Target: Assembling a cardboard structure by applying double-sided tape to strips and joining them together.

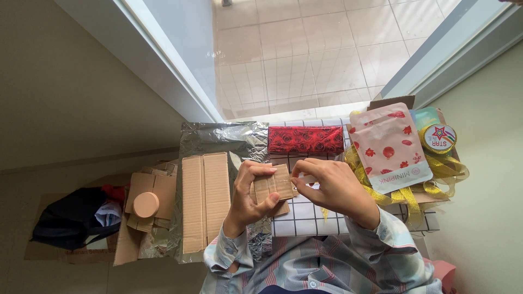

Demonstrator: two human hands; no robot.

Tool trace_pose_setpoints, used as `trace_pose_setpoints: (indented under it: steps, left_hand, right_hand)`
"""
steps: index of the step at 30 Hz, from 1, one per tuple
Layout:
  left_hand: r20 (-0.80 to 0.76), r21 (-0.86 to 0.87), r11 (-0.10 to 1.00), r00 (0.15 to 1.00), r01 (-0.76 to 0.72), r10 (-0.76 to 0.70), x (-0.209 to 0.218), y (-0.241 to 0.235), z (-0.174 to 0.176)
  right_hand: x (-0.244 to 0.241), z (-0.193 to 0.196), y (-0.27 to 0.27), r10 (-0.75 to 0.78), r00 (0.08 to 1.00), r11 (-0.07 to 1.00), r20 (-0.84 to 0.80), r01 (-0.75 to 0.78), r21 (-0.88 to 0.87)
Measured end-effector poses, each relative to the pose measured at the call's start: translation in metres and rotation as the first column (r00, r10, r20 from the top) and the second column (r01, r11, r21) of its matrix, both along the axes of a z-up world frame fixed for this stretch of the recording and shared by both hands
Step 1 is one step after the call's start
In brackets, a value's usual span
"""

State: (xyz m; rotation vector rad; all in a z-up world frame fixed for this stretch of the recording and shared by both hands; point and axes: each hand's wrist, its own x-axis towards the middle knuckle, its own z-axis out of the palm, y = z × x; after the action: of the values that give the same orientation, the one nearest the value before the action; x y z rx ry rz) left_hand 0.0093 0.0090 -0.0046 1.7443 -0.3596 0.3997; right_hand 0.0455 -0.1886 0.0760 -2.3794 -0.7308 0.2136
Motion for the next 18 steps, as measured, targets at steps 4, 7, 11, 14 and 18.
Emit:
trace_pose_setpoints:
  steps: [4, 7, 11, 14, 18]
  left_hand:
    - [0.000, -0.014, 1.000, 1.000, -0.002, 0.002, 0.001, -0.001, 0.002]
    - [0.014, -0.003, 1.000, 1.000, -0.007, 0.007, 0.001, -0.001, 0.002]
    - [0.014, -0.008, 1.000, 1.000, -0.013, 0.013, 0.000, -0.002, 0.000]
    - [0.014, -0.013, 1.000, 1.000, -0.014, 0.014, 0.000, -0.001, 0.000]
    - [0.006, -0.025, 1.000, 1.000, -0.013, 0.013, 0.000, -0.002, 0.001]
  right_hand:
    - [0.000, 0.000, 0.000, -0.009, 1.000, 1.000, 0.007, 0.009, 0.001]
    - [0.000, -0.001, 0.001, -0.017, 1.000, 1.000, 0.001, 0.017, 0.008]
    - [-0.001, -0.004, -0.002, -0.031, 0.999, 0.999, 0.015, 0.031, 0.041]
    - [-0.001, -0.002, -0.004, -0.045, 0.998, 0.998, 0.037, 0.043, 0.039]
    - [-0.003, 0.011, -0.004, -0.042, 0.995, 0.999, 0.091, 0.041, 0.003]
